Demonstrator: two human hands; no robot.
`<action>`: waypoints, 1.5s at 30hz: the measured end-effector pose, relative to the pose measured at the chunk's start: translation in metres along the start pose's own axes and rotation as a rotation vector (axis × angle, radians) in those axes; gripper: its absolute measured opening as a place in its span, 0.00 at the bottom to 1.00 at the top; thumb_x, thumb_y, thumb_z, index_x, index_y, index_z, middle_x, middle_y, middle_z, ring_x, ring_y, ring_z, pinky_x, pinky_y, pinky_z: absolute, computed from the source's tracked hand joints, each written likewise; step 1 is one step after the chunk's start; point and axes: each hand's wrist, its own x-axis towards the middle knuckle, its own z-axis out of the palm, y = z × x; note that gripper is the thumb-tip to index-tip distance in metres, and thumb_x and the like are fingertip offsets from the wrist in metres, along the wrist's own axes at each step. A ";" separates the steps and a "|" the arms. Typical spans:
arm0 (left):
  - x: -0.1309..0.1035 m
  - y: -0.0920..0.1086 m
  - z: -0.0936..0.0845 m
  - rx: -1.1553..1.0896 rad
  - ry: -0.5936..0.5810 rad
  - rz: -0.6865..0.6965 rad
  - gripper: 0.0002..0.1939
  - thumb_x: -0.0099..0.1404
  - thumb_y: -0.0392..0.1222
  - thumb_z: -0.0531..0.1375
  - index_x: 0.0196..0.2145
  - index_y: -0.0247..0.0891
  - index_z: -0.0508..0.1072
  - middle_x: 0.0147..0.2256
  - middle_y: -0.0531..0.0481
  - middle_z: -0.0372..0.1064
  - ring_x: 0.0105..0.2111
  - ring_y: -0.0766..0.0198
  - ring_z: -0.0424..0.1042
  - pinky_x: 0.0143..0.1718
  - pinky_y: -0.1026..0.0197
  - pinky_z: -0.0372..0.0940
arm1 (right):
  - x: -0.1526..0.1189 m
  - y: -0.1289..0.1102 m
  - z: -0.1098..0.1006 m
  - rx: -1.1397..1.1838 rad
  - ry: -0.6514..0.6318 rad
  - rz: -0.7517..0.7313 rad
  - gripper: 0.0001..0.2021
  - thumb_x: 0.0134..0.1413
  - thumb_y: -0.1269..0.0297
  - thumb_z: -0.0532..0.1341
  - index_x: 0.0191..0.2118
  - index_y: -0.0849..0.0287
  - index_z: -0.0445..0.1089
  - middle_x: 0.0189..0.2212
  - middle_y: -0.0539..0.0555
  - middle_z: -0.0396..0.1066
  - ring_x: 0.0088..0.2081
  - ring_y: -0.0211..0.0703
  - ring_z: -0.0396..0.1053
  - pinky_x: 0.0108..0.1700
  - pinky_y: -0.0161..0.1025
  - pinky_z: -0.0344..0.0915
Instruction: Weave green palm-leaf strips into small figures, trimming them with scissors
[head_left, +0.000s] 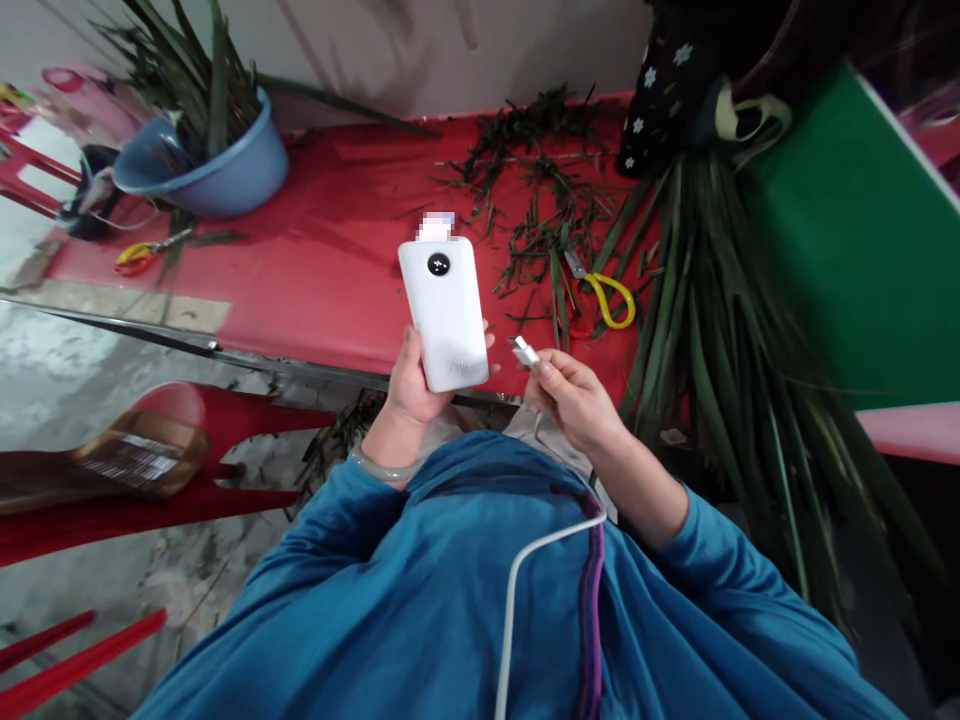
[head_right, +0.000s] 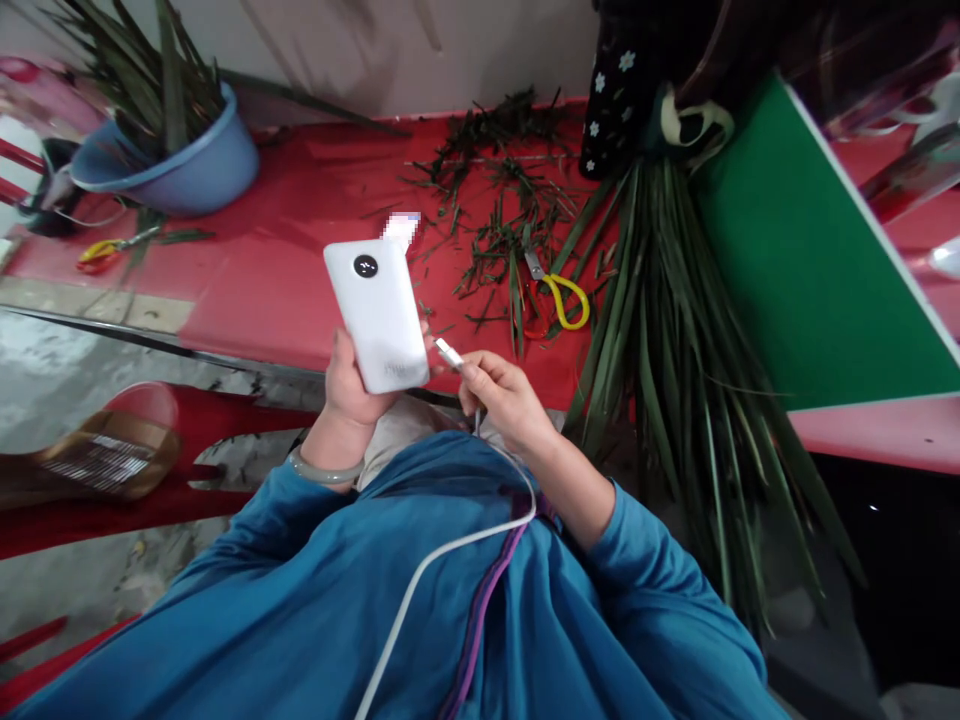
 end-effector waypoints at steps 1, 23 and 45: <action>-0.001 -0.003 -0.006 0.033 -0.009 0.005 0.35 0.44 0.64 0.58 0.45 0.41 0.67 0.44 0.44 0.69 0.47 0.50 0.66 0.39 0.50 0.66 | 0.000 -0.006 -0.005 -0.045 0.020 -0.035 0.16 0.47 0.49 0.57 0.27 0.58 0.60 0.13 0.42 0.55 0.15 0.29 0.53 0.20 0.30 0.52; -0.027 0.025 -0.034 0.782 -0.139 0.187 0.25 0.31 0.32 0.69 0.33 0.39 0.76 0.43 0.42 0.67 0.47 0.53 0.64 0.51 0.55 0.56 | -0.019 -0.076 -0.012 -1.454 -0.142 -0.508 0.15 0.57 0.55 0.49 0.33 0.54 0.71 0.18 0.48 0.65 0.25 0.36 0.63 0.31 0.35 0.55; -0.035 0.003 -0.064 1.023 -0.271 0.179 0.28 0.40 0.43 0.66 0.43 0.39 0.72 0.46 0.44 0.67 0.47 0.54 0.65 0.51 0.55 0.58 | -0.008 -0.069 -0.006 -1.350 -0.198 -0.264 0.15 0.51 0.54 0.56 0.42 0.54 0.69 0.30 0.50 0.74 0.34 0.38 0.70 0.36 0.34 0.64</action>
